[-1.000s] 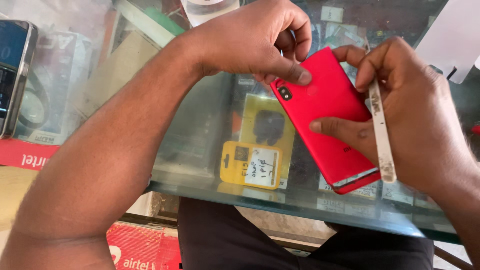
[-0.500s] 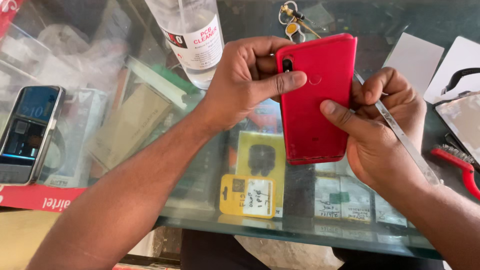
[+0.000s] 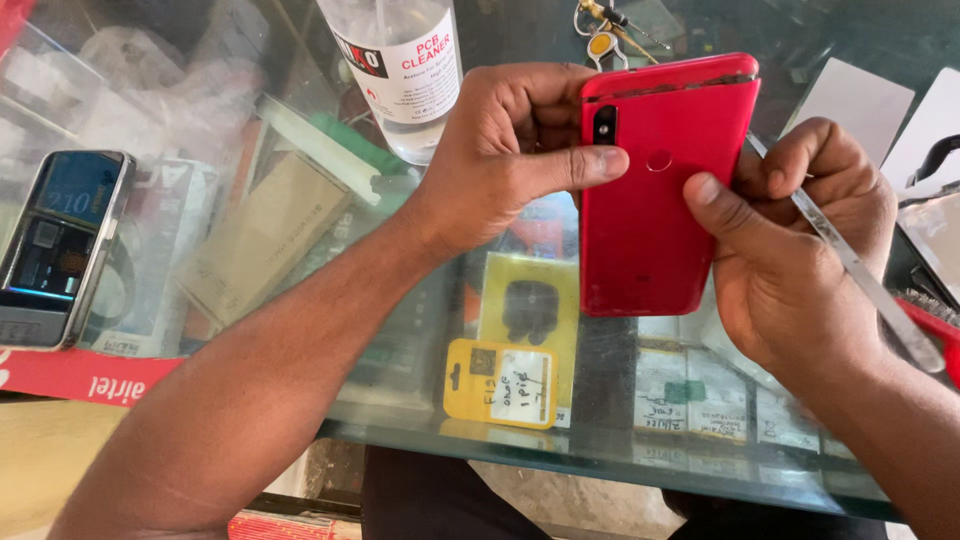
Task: The person uses a metal prying tool to carefully separate the red back cover from the smartphone frame. They work along the edges to release adhesive, then lift and remove the back cover, exposing the internal components.
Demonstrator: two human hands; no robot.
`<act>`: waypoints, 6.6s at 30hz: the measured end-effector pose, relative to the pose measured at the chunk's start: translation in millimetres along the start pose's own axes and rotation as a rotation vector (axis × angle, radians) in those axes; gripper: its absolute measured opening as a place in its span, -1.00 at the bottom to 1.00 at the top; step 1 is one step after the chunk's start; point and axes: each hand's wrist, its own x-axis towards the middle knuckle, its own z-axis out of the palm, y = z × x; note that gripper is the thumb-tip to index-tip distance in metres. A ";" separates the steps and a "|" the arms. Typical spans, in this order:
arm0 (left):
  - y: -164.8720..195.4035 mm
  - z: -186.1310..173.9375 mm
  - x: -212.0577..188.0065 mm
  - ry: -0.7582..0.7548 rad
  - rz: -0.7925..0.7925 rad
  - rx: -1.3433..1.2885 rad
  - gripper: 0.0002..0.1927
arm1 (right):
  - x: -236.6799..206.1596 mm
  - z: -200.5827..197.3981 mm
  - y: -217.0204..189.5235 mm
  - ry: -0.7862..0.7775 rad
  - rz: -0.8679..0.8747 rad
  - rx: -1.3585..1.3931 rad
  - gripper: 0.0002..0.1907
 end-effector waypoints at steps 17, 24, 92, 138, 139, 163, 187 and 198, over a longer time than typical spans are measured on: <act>3.3 -7.0 4.4 -0.047 -0.081 0.003 -0.80 | -3.4 -6.0 3.7 0.005 -0.124 -0.140 -0.72; 7.6 -4.0 2.1 -0.068 -0.078 0.029 -0.83 | -3.1 -9.8 2.6 0.008 -0.163 -0.152 -0.67; 20.3 7.6 -0.7 0.003 -0.051 0.357 -0.79 | -5.3 -5.8 -4.0 -0.004 -0.237 -0.529 -0.65; 15.3 1.2 -0.4 -0.105 0.136 0.504 -0.63 | 2.1 1.7 -8.7 0.041 -0.012 -0.193 -0.69; 15.2 1.5 -0.6 -0.105 0.143 0.503 -0.63 | 2.0 1.4 -8.6 0.042 -0.012 -0.188 -0.69; 11.9 -6.5 10.8 -0.102 -0.225 0.219 -0.80 | 8.9 -3.4 -3.5 -0.021 -0.017 -0.443 -0.73; 15.6 -14.4 13.4 -0.043 -0.463 0.349 -0.82 | -1.2 14.0 -10.9 -0.310 -0.194 -1.366 -0.23; 24.9 -17.6 16.9 -0.161 -0.696 0.717 -0.73 | 5.7 8.3 -15.8 -0.370 -0.452 -1.404 -0.33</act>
